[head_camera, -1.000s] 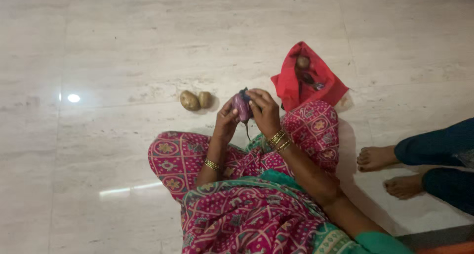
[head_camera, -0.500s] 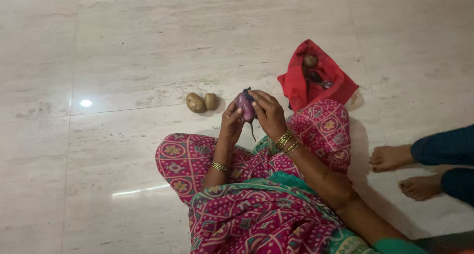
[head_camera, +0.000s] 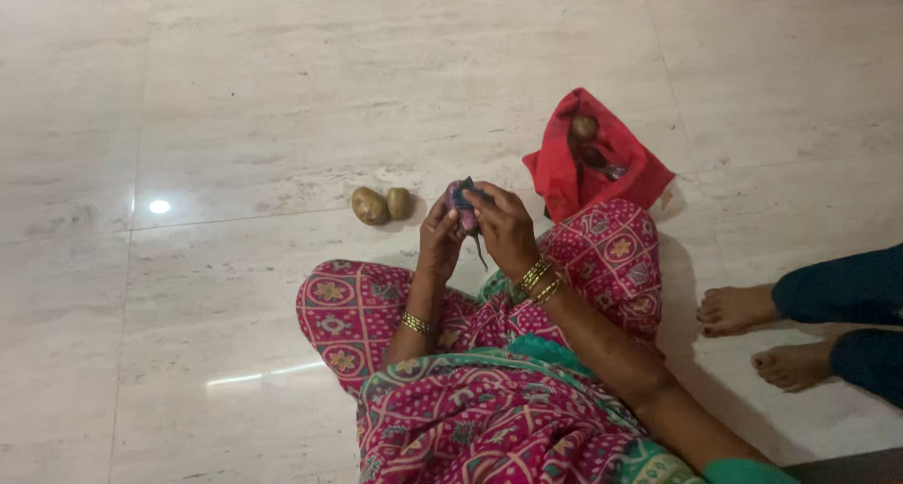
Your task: The person sits on the floor and peels potatoes and an eggplant using a small knife. They handle the vegetables one at a time, rotating them to remove the skin, and place the peeled items on the floor.
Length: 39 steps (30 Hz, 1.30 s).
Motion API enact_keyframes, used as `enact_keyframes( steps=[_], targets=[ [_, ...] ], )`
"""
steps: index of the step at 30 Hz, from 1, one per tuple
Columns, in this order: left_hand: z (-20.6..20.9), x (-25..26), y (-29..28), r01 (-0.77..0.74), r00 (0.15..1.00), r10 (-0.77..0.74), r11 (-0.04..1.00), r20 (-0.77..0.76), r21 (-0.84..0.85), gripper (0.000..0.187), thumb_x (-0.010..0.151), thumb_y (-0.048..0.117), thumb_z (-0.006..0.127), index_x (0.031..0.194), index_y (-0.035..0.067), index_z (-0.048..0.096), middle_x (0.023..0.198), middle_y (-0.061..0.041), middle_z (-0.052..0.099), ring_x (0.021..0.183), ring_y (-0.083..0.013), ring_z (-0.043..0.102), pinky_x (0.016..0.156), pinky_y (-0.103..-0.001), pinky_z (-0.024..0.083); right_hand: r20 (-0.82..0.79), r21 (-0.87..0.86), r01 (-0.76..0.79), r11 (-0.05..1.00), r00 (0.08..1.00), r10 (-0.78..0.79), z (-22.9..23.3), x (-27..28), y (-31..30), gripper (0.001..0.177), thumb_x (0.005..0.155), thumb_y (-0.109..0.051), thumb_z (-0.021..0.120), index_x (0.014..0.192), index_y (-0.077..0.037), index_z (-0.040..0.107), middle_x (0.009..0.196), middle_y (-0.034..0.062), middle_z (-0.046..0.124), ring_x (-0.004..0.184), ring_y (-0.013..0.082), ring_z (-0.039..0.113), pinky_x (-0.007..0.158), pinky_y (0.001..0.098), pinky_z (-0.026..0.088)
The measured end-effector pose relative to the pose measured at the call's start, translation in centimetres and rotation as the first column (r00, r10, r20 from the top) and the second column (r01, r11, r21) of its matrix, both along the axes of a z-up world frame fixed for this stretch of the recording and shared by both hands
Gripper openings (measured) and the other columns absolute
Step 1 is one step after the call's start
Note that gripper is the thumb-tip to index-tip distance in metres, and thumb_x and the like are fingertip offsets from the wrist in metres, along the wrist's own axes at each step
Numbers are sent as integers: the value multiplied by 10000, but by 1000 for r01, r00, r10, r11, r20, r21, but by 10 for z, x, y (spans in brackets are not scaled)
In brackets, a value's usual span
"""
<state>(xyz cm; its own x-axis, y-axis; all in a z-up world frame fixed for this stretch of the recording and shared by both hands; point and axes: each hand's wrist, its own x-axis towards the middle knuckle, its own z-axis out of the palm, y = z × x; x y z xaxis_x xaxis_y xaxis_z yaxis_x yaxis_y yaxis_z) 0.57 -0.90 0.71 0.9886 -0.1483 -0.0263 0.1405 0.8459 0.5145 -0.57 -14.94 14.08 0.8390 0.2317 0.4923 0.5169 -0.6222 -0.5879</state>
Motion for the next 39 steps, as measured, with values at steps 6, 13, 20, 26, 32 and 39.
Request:
enact_keyframes(
  steps=[6,13,20,26,32,39],
  targets=[
    [-3,0,0,-15,1000,15,999,4,35,616,984,179,714,1509,-18,459,1368,-91,622,1180,-189,644,978,-336,561,-26,-6,15,1000,1000,-15,-7,-1,-1,445,891,31,647,1313,-101,697,1316,165,653,1189,359,629,1003,437,526],
    [14,12,0,1,1000,0,993,-11,121,664,913,212,711,1477,-27,455,1356,-125,624,1201,-228,661,986,-352,578,2,8,24,1000,1000,-24,-22,6,-5,422,874,14,659,1276,-99,718,1299,153,666,1193,335,637,1003,429,530],
    [-2,3,0,-47,999,47,998,8,31,636,995,175,734,1529,-31,457,1338,-129,620,1129,-205,636,952,-331,556,-35,16,-4,1000,999,5,-14,-1,-4,448,865,45,656,1296,-64,709,1296,133,669,1167,330,641,997,420,547],
    [4,2,2,-83,996,85,996,-37,40,611,961,142,718,1499,-3,468,1317,-94,645,1107,-171,655,908,-305,562,12,11,-12,1000,1000,11,-9,-4,3,400,863,-15,727,1259,-63,705,1288,138,658,1139,330,640,948,412,553],
    [7,-1,-3,-10,1000,11,998,-19,69,634,951,141,727,1511,-11,474,1351,-94,635,1157,-172,645,957,-304,562,11,26,26,999,1000,-26,-10,14,-3,410,863,16,685,1259,-85,721,1286,140,667,1157,334,646,965,415,550],
    [10,0,-4,-3,998,7,997,-59,82,668,917,144,751,1507,-8,477,1336,-86,646,1159,-171,641,957,-301,550,30,22,36,999,999,-37,-5,9,-3,382,883,9,680,1255,-67,716,1272,148,664,1155,337,642,966,424,543]
  ],
)
